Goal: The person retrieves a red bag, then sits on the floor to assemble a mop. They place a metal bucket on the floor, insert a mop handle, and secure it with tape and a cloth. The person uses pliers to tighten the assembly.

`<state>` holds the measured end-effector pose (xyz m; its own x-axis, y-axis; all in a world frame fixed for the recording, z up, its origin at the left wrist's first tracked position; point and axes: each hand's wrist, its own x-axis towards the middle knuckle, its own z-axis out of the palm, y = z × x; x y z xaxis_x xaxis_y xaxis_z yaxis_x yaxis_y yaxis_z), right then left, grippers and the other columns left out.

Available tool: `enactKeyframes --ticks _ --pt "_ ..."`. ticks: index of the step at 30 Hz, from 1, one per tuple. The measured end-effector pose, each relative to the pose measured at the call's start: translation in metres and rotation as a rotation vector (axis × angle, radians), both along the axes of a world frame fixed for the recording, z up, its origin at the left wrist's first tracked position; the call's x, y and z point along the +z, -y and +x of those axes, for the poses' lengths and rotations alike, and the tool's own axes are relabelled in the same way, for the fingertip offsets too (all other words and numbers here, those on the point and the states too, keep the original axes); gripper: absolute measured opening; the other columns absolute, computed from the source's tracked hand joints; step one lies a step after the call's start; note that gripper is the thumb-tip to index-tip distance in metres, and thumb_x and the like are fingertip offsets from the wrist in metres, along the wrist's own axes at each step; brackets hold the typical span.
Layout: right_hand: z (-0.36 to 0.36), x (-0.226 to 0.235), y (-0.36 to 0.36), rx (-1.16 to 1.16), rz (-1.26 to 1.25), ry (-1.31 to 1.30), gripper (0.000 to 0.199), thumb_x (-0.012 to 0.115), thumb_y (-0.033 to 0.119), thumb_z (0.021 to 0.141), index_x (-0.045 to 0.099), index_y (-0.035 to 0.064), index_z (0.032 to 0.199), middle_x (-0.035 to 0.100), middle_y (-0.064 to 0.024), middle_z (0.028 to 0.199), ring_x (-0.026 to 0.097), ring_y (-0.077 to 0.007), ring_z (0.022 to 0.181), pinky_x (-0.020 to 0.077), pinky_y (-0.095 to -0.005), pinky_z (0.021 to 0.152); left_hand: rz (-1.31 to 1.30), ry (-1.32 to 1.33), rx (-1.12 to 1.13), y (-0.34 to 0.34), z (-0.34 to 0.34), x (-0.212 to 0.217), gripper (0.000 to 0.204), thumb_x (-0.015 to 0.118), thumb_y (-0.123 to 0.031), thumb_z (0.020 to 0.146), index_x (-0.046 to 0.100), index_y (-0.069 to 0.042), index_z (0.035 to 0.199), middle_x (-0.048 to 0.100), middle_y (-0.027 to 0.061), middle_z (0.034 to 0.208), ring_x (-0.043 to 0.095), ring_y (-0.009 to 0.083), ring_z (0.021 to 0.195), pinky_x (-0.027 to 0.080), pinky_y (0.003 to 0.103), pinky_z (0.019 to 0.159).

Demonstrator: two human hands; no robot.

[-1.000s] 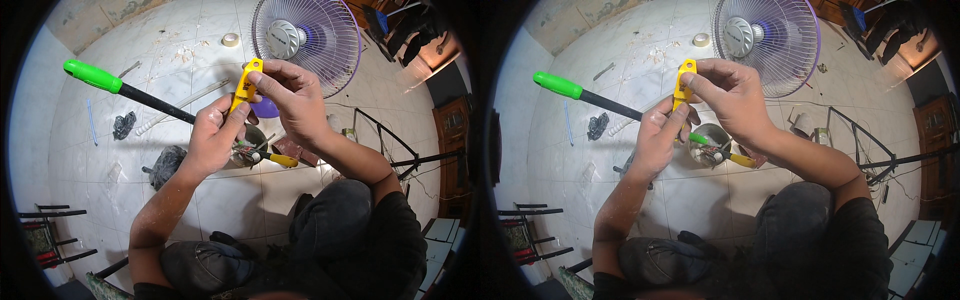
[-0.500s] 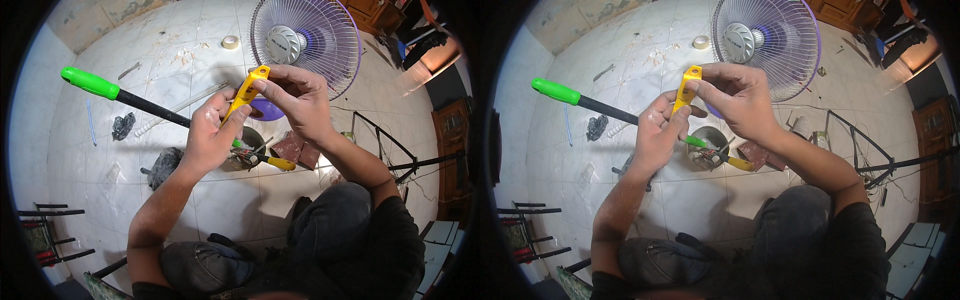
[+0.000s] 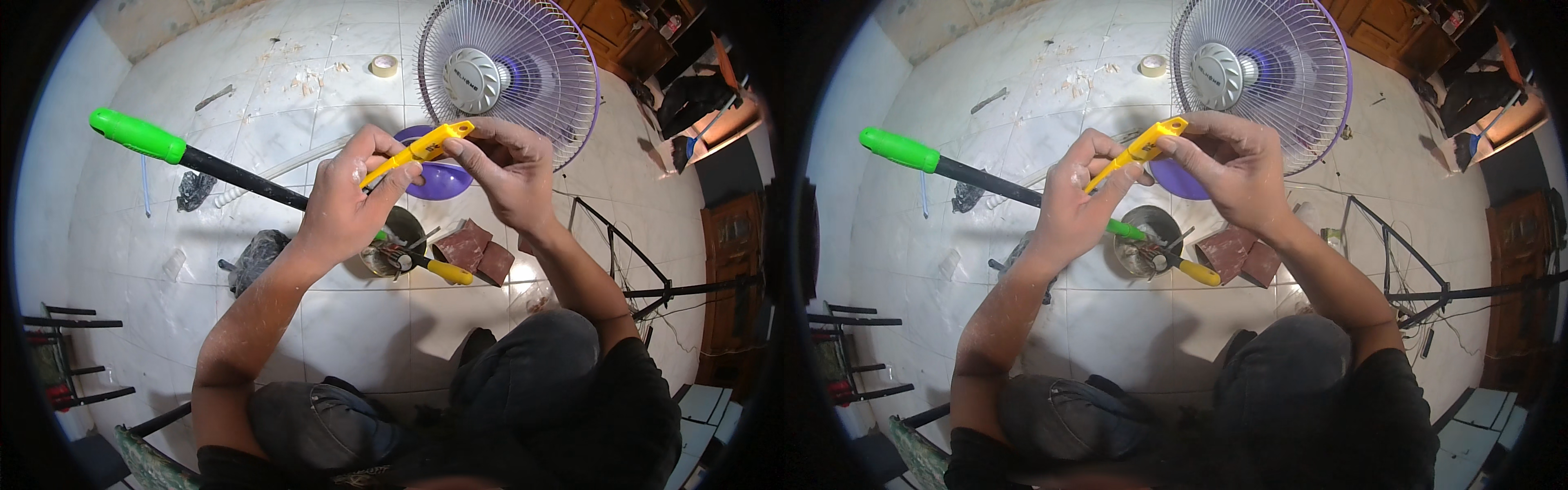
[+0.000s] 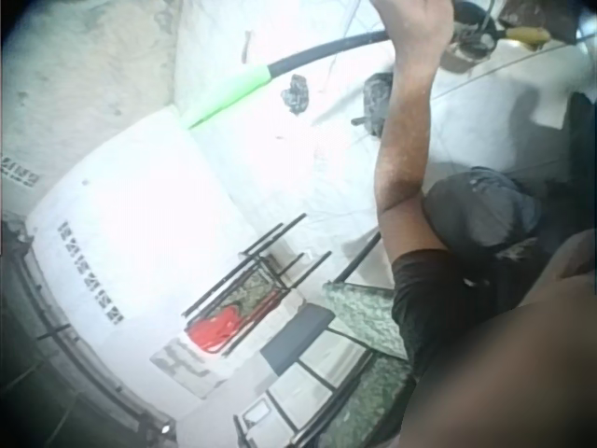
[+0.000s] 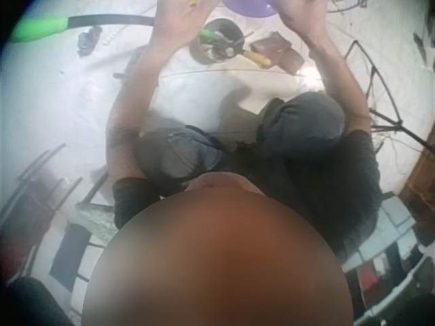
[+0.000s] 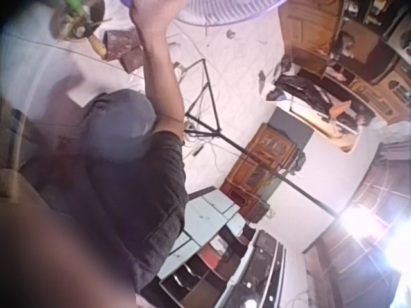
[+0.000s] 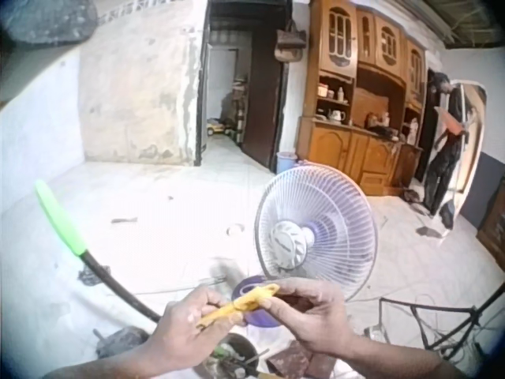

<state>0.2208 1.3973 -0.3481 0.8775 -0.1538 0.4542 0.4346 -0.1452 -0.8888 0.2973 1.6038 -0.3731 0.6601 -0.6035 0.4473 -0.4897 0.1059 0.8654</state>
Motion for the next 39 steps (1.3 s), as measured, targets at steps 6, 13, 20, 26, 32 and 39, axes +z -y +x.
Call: enactKeyframes --ticks 6,13,20,26,32,39 --pt "0.002 -0.010 -0.001 0.066 0.185 -0.006 0.019 0.075 0.006 0.098 0.073 -0.0042 0.115 0.079 -0.0112 0.102 0.074 -0.0133 0.094 0.0590 -0.0257 0.086 -0.049 -0.029 0.007 0.003 0.001 0.002 0.016 0.066 -0.010 0.105 0.057 0.003 0.108 0.071 0.0080 0.089 0.072 0.0111 0.085 0.057 0.027 0.076" --pt "0.000 -0.020 0.002 0.092 0.347 0.004 0.017 0.074 0.004 0.099 0.074 -0.0041 0.114 0.078 -0.0122 0.107 0.074 -0.0144 0.098 0.0595 -0.0278 0.088 -0.051 -0.029 -0.051 0.006 0.005 0.008 0.015 0.068 -0.009 0.103 0.058 0.001 0.107 0.073 0.0088 0.088 0.071 0.0100 0.084 0.057 0.027 0.076" --pt "-0.002 -0.019 0.002 0.066 0.221 0.065 0.015 0.075 0.003 0.098 0.075 -0.0029 0.112 0.078 -0.0119 0.107 0.073 -0.0144 0.098 0.0594 -0.0285 0.088 0.034 -0.049 -0.094 0.006 0.006 0.010 0.013 0.067 -0.005 0.103 0.058 0.001 0.108 0.073 0.0090 0.094 0.072 0.0125 0.091 0.057 0.027 0.083" --pt "0.005 -0.013 0.005 0.054 0.094 -0.047 0.015 0.077 0.007 0.097 0.075 -0.0025 0.109 0.078 -0.0090 0.101 0.072 -0.0107 0.091 0.0582 -0.0259 0.082 0.066 -0.019 -0.055 0.001 0.010 0.007 0.017 0.070 -0.007 0.101 0.060 0.003 0.108 0.074 0.0111 0.098 0.074 0.0151 0.093 0.057 0.028 0.083" --pt "0.014 -0.023 0.006 0.140 -0.074 -0.158 0.015 0.077 0.010 0.098 0.075 -0.0023 0.106 0.076 -0.0055 0.090 0.069 -0.0058 0.080 0.0555 -0.0200 0.072 0.323 0.172 -0.002 -0.008 0.019 0.020 0.033 0.079 -0.021 0.095 0.068 0.001 0.116 0.063 0.0139 0.120 0.074 0.0231 0.091 0.057 0.034 0.080" --pt "0.025 -0.044 0.016 0.150 0.012 -0.433 0.015 0.070 0.013 0.102 0.071 -0.0011 0.106 0.076 -0.0076 0.091 0.073 -0.0115 0.080 0.0598 -0.0249 0.069 0.306 0.620 0.217 -0.010 0.005 0.021 0.053 0.085 -0.024 0.086 0.059 -0.006 0.129 0.071 0.0182 0.113 0.073 0.0385 0.094 0.058 0.042 0.083"
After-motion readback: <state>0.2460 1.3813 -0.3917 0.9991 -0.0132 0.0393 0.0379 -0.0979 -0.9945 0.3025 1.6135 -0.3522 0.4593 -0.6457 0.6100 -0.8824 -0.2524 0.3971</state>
